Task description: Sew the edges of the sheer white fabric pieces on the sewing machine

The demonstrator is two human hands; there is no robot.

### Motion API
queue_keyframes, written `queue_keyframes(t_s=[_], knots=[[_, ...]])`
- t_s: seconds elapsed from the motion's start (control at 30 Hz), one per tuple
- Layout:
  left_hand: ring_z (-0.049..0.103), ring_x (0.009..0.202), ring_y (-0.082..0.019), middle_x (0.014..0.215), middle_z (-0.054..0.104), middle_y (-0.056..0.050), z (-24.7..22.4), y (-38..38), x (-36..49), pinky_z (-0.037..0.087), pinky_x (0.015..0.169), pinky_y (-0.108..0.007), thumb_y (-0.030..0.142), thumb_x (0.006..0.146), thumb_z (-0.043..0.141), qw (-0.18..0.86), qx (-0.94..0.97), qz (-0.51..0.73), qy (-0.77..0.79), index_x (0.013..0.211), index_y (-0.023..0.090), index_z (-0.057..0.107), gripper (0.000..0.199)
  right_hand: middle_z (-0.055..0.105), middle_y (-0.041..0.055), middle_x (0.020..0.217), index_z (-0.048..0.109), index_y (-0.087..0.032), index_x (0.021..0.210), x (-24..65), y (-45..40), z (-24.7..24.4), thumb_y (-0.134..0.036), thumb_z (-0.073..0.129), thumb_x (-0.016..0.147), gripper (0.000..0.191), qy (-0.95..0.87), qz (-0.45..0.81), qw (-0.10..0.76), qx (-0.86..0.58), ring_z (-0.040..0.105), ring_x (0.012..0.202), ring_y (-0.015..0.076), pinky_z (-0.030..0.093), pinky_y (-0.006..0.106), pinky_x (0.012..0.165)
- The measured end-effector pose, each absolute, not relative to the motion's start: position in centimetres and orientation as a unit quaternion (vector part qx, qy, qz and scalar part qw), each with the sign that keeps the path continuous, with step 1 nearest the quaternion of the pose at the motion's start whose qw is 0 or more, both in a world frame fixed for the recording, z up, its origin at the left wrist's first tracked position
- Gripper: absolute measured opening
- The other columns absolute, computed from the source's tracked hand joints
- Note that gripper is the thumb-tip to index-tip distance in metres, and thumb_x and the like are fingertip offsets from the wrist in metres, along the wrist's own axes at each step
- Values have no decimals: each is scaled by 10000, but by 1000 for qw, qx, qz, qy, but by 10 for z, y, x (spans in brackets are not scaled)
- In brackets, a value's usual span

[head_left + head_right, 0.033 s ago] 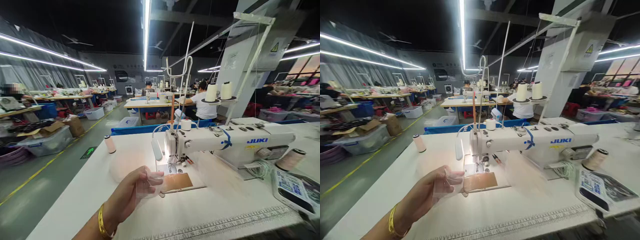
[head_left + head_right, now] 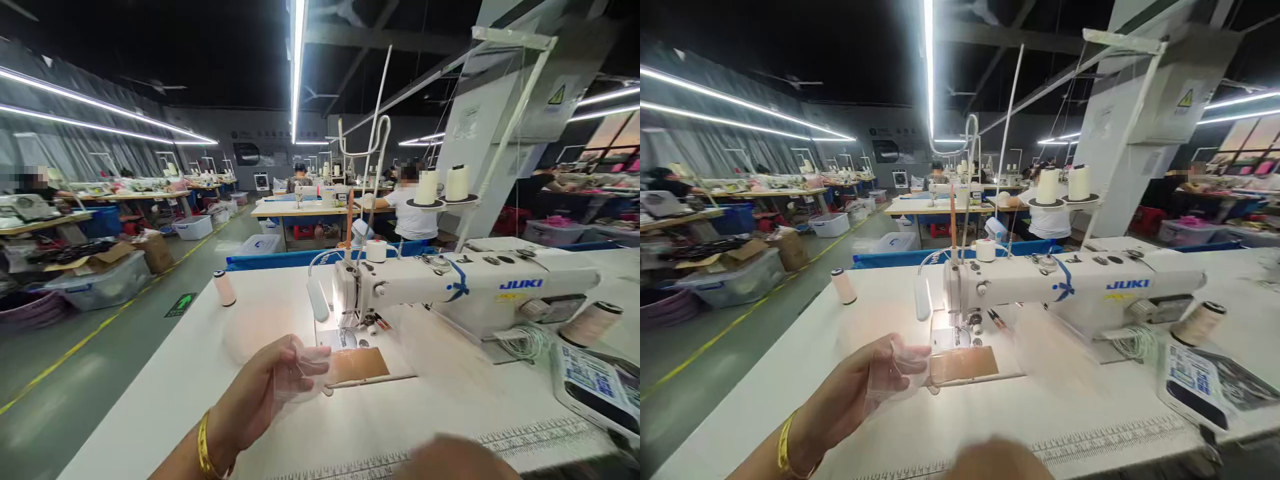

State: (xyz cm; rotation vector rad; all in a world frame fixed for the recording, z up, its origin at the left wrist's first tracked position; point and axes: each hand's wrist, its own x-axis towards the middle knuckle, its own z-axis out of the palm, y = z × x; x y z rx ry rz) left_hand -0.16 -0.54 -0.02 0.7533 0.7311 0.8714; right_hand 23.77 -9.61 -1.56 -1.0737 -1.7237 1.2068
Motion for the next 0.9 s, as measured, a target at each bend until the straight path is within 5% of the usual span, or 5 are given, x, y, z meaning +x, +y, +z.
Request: queue_keyframes(t_s=[0.17,0.33,0.47,0.6,0.9], knots=[[724,999,-265,1074,790,-116,-5,-28,-10,513,809,-304,265,761,797,798,318,401,318,874,171,688,184,544,112,1479,497,-320,1491,212,-49,-31,-732,623,937,701,-657,496,395,-408,469,1393,341,397,508,1142],[646,762,-179,869,742,-77,-11,-36,-26,479,719,-276,494,777,843,759,388,391,348,883,155,687,388,565,-17,838,562,-220,896,185,-22,-39,-614,794,839,461,-636,609,342,-328,614,809,190,506,304,742],[498,608,-110,671,608,29,-15,-28,-42,383,621,-239,393,604,963,681,488,333,432,871,157,664,465,521,-49,722,493,-234,774,170,-11,-24,-405,828,777,376,-687,549,245,-409,574,631,150,449,257,564],[406,605,-89,689,539,43,-13,-6,-66,316,584,-229,476,646,899,613,516,383,460,777,167,611,442,544,-68,642,560,-243,812,161,21,-25,-380,823,774,299,-667,604,183,-397,490,497,107,351,230,498],[388,555,-83,748,559,24,-25,66,-114,295,533,-212,632,663,800,441,473,510,567,831,193,584,517,397,-100,626,477,-237,791,110,115,-58,-678,784,701,545,-539,621,440,-363,460,568,108,382,245,606]])
